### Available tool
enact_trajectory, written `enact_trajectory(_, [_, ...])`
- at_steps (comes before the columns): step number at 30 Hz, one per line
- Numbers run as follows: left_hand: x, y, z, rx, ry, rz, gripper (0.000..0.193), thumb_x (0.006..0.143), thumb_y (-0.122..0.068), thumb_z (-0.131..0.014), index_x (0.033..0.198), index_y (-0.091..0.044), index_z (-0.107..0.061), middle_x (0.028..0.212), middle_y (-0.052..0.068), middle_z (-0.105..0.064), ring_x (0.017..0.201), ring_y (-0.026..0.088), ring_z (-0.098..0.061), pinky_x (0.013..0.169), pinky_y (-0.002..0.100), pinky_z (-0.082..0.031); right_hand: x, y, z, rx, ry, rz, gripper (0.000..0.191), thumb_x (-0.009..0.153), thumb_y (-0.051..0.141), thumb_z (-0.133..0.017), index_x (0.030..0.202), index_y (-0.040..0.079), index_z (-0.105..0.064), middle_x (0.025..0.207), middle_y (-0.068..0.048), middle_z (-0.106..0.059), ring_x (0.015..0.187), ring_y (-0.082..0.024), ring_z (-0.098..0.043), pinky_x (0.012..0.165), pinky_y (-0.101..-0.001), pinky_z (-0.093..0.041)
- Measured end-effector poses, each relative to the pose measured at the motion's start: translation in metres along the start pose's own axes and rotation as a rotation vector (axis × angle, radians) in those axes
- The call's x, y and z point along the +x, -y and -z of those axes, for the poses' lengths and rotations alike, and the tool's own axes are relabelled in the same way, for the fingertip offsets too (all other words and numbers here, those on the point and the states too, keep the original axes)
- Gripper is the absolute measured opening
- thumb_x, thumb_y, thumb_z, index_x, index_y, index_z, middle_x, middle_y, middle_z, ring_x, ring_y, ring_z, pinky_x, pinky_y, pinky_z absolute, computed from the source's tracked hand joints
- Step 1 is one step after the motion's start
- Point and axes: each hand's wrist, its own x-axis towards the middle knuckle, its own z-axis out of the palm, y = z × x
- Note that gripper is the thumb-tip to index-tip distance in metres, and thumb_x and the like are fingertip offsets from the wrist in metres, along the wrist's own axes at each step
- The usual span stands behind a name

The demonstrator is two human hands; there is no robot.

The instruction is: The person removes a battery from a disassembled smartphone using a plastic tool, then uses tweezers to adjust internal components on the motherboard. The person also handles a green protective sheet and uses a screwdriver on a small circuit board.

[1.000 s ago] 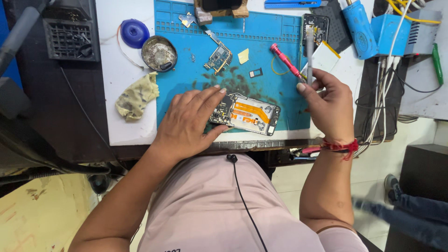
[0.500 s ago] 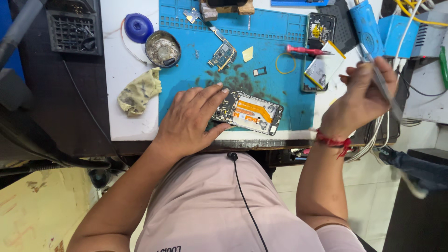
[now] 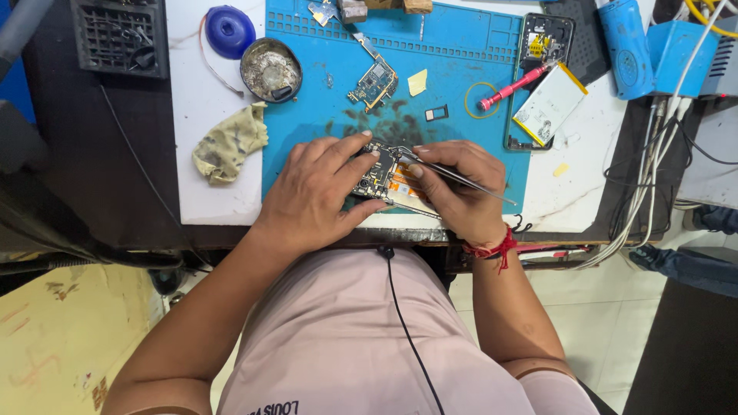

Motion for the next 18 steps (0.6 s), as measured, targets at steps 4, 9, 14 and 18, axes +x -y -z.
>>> enact_trajectory(4, [0.0002,-0.0007,0.0008,-0.001,-0.009,-0.001,0.057,0.089,-0.044,-0.076,0.130,-0.006,-0.066,0.146,0.012,-0.056,0.126,0.034,-0.053,0.106,0.048,-0.040,0.0029,-0.0020,0.0028,-0.019,0.023,0.008,0.018,0.089,-0.002,-0.083,0.104,0.000,-0.074,0.105,-0.013,-0.077,0.097,-0.023,-0.075,0.087,-0.0314,-0.057])
enact_trajectory(9, [0.0005,-0.0012,0.0010,0.003,-0.010,-0.004,0.057,0.089,-0.045,-0.076,0.130,-0.006,-0.067,0.146,0.013,-0.057,0.126,0.034,-0.053,0.106,0.048,-0.040,0.0051,-0.0022,0.0032,-0.017,0.034,-0.002,0.018,0.088,-0.001,-0.083,0.104,0.000,-0.075,0.104,-0.012,-0.077,0.095,-0.022,-0.075,0.085,-0.0309,-0.057])
enact_trajectory(14, [0.0005,-0.0009,0.0018,-0.003,-0.009,0.001,0.057,0.089,-0.045,-0.076,0.130,-0.006,-0.067,0.145,0.013,-0.057,0.125,0.034,-0.053,0.105,0.048,-0.040,0.0065,-0.0025,0.0041,-0.022,0.049,-0.020,0.018,0.088,-0.001,-0.083,0.105,0.000,-0.076,0.104,-0.013,-0.077,0.094,-0.022,-0.075,0.084,-0.0304,-0.058])
enact_trajectory(18, [0.0008,-0.0005,0.0026,-0.012,-0.012,-0.004,0.057,0.089,-0.044,-0.076,0.130,-0.006,-0.067,0.145,0.012,-0.057,0.125,0.034,-0.053,0.105,0.048,-0.040,0.0064,-0.0046,0.0046,-0.002,0.050,-0.012,0.017,0.090,-0.002,-0.081,0.106,0.000,-0.075,0.105,-0.013,-0.077,0.095,-0.022,-0.075,0.085,-0.0305,-0.059])
